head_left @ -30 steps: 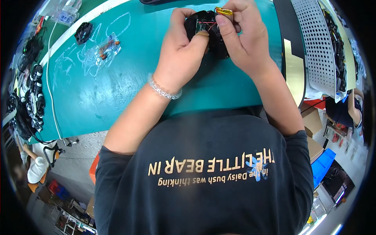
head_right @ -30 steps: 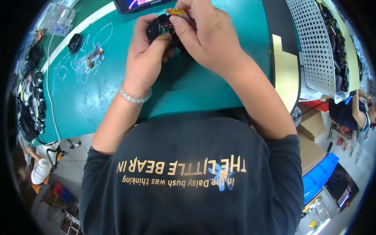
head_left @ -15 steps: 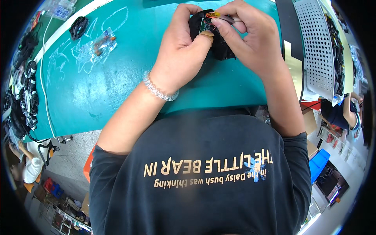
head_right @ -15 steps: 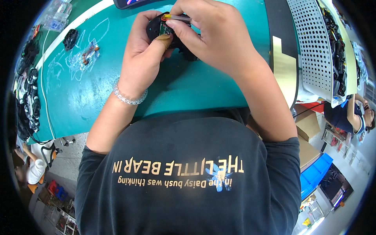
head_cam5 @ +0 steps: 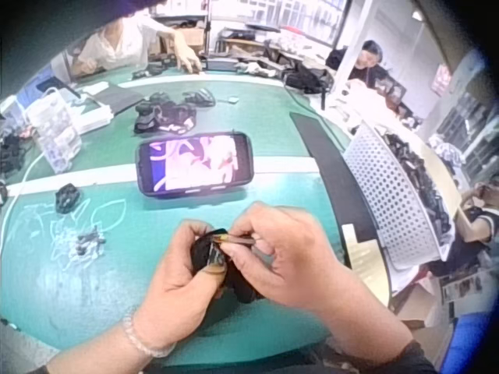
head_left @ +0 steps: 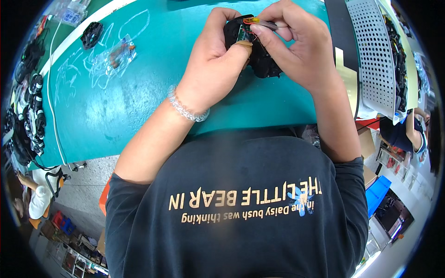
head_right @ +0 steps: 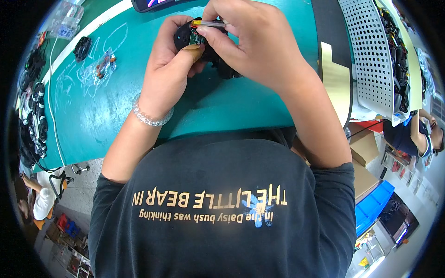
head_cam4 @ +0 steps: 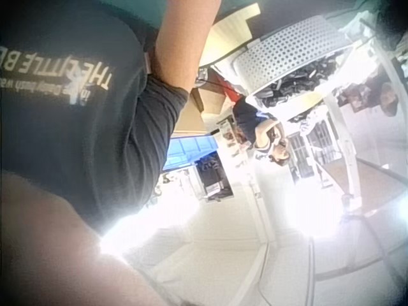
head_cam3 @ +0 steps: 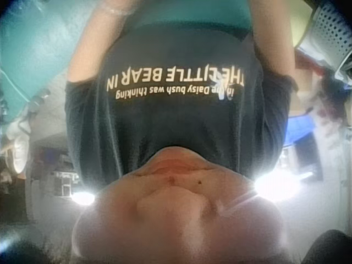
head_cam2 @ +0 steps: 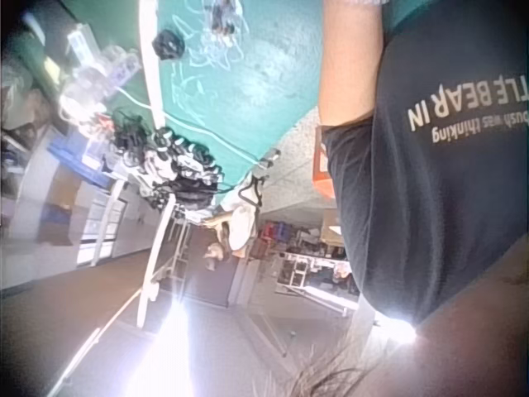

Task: The person assembles small electronic components on a green workbench, connecting wires and inserting a battery into a black housing. They handle multiple units, attaching connectors and securing parts by hand while a smartphone plays a video in the background.

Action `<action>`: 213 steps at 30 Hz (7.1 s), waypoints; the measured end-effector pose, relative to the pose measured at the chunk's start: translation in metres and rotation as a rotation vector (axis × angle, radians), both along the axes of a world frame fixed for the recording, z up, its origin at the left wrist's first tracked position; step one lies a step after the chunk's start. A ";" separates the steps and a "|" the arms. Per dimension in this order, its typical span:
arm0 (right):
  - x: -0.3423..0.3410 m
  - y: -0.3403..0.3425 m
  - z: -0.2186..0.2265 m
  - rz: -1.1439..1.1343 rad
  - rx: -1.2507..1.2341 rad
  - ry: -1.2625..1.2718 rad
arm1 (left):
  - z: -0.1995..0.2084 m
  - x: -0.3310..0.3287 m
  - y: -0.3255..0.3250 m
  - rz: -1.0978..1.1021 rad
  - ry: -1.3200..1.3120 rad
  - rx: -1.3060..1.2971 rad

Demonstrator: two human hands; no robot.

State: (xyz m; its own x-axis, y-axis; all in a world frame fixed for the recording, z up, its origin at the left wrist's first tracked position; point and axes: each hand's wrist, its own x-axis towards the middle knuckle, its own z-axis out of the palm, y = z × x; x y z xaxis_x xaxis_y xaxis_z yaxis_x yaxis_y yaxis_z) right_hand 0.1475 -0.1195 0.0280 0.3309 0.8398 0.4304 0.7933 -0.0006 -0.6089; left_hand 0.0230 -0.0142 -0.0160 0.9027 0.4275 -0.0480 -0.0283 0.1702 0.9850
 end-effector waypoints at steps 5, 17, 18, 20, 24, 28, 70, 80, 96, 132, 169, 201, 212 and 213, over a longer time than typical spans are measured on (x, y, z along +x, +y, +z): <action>0.002 0.000 -0.001 0.012 0.024 -0.019 | -0.001 0.001 0.000 -0.044 -0.037 -0.059; 0.006 -0.002 0.002 0.048 -0.005 -0.045 | -0.002 0.002 0.000 -0.068 -0.014 -0.038; 0.006 -0.002 0.003 0.049 -0.019 -0.047 | -0.004 0.002 0.000 -0.062 -0.027 -0.018; 0.006 -0.002 0.004 0.063 -0.033 -0.024 | -0.007 0.002 -0.001 -0.049 -0.053 0.023; 0.008 -0.003 0.002 0.098 -0.051 0.054 | -0.003 0.000 0.000 -0.091 0.009 -0.007; 0.011 -0.007 -0.003 0.143 -0.064 -0.118 | -0.002 0.000 0.001 -0.107 0.079 -0.047; 0.019 0.003 -0.013 0.079 -0.147 0.143 | -0.006 0.006 0.010 -0.090 0.109 -0.469; 0.019 -0.008 -0.035 0.059 0.055 -0.099 | -0.004 0.007 0.008 -0.075 0.128 -0.494; 0.012 -0.009 -0.039 0.001 0.000 0.139 | -0.005 0.007 0.007 -0.107 0.117 -0.435; -0.016 -0.003 -0.020 -0.119 -0.009 -0.487 | -0.002 0.014 -0.002 0.023 0.142 -0.370; -0.023 -0.030 -0.043 -0.231 -0.044 -0.376 | -0.009 0.008 -0.001 0.023 0.060 -0.341; -0.014 -0.039 -0.038 -0.162 0.004 0.585 | -0.013 0.006 -0.015 0.014 -0.123 -0.161; 0.005 -0.094 -0.015 -0.200 0.193 1.112 | -0.020 0.001 -0.031 -0.335 -0.225 0.250; 0.023 -0.107 0.003 -0.289 0.237 1.143 | -0.019 0.003 -0.032 -0.346 -0.174 0.261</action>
State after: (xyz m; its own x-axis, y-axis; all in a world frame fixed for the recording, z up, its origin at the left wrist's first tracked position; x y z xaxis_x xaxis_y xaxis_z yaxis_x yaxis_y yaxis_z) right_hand 0.1708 -0.2262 0.0310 0.7848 0.6116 -0.1006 -0.2159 0.1175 -0.9693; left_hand 0.0264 -0.0464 -0.0347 0.9795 0.0779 0.1856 -0.1817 -0.0542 0.9819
